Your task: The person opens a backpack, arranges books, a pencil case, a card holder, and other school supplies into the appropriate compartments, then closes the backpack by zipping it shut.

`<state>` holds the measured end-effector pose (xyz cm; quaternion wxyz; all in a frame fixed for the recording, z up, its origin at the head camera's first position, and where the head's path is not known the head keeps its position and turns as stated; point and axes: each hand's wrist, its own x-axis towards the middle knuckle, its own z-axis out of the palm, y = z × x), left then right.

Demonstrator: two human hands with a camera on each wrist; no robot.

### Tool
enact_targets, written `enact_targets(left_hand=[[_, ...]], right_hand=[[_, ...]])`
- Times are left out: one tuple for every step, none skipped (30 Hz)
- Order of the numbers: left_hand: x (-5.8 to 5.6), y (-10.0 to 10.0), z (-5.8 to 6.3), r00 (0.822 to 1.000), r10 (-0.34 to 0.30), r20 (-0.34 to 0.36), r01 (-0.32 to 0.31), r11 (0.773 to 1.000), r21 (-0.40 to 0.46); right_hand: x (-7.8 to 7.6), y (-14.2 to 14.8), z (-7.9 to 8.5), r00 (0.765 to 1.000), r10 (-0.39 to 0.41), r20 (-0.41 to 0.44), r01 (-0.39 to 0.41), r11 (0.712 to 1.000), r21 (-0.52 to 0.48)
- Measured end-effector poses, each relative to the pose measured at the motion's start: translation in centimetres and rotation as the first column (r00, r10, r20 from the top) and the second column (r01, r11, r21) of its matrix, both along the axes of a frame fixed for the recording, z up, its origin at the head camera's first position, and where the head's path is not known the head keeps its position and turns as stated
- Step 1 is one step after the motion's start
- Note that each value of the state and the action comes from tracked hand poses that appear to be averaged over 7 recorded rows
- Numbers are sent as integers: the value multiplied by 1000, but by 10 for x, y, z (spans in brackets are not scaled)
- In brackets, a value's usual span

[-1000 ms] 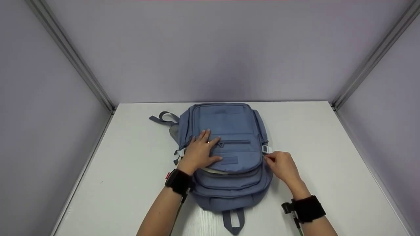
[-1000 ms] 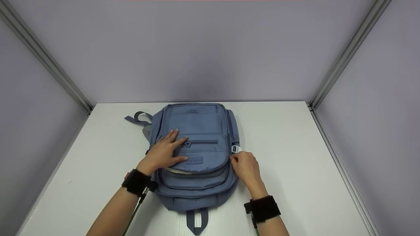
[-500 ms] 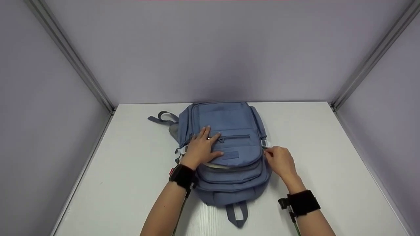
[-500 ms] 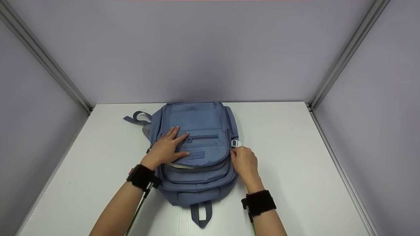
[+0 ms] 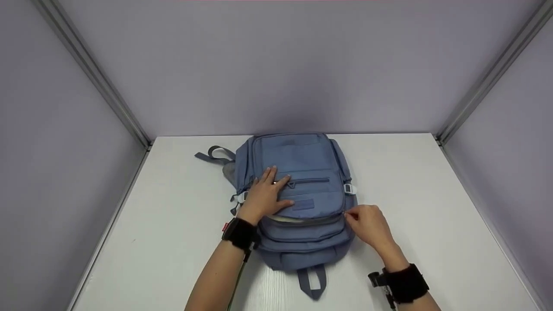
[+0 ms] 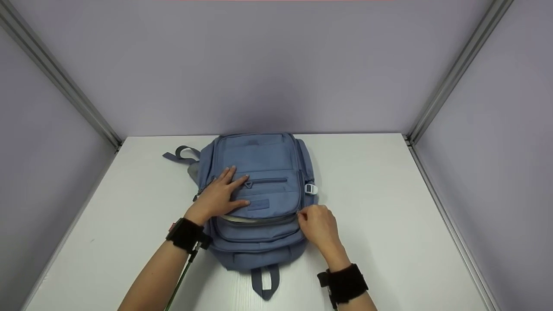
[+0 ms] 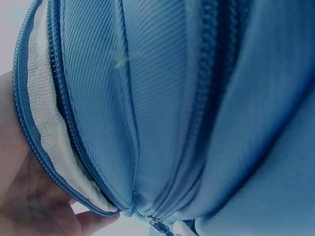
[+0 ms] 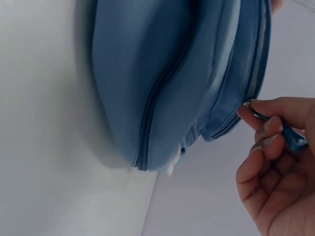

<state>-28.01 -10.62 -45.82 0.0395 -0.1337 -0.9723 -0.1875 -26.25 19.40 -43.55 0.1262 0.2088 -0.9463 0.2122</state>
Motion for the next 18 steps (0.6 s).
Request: enact_targets(left_hand=[[0, 0, 0, 1000, -1, -3, 1, 1000, 0], [0, 0, 0, 1000, -1, -5, 1, 1000, 1], [0, 0, -1, 1000, -1, -5, 1, 1000, 0], [0, 0, -1, 1000, -1, -4, 1, 1000, -1], [0, 0, -1, 1000, 0, -2, 0, 1000, -2], [0, 0, -1, 1000, 0, -1, 0, 1000, 0], [0, 0, -1, 1000, -1, 0, 1, 1000, 1], [0, 0, -2, 1000, -2, 2, 2, 1000, 1], [0, -1, -2, 1000, -3, 2, 3, 1000, 4], [-1, -1, -2, 1000, -4, 5, 4, 1000, 5], [-1, -1, -2, 1000, -5, 7, 5, 1000, 6], [-1, -1, -2, 1000, -5, 7, 5, 1000, 7], [-1, -1, -3, 1000, -7, 5, 7, 1000, 10], [-1, -1, -3, 1000, -7, 2, 7, 1000, 13], [-1, -1, -3, 1000, -7, -1, 7, 1000, 17], [-1, 0, -4, 1000, -7, -5, 7, 1000, 21], [-1, 0, -4, 1000, -8, -10, 8, 1000, 26], [-1, 0, -4, 1000, -8, -16, 8, 999, 31]], right_hand=[[3, -2, 1, 1000, 5, 10, -5, 1000, -4], [6, -5, 2, 1000, 9, 22, -9, 1000, -6], [9, -7, 2, 999, 13, 32, -13, 1000, -7], [12, -10, 3, 999, 18, 42, -18, 1000, -10], [14, -13, 3, 998, 21, 52, -21, 1000, -11], [17, -16, 4, 998, 25, 59, -24, 1000, -12], [19, -19, 4, 998, 28, 64, -28, 1000, -11], [21, -22, 4, 997, 32, 66, -32, 999, -7], [23, -25, 3, 997, 36, 67, -36, 999, -4], [24, -28, 3, 997, 42, 70, -42, 999, -2], [26, -31, 3, 996, 47, 74, -47, 999, 2], [27, -34, 3, 995, 54, 78, -54, 999, 2], [29, -37, 2, 995, 61, 80, -61, 998, 3], [30, -40, 2, 995, 66, 79, -66, 998, 5], [30, -43, 2, 994, 69, 80, -70, 998, 5], [31, -46, 2, 994, 72, 80, -73, 997, 4], [31, -49, 2, 994, 76, 74, -76, 997, 5], [32, -52, 2, 995, 80, 67, -81, 997, 7]])
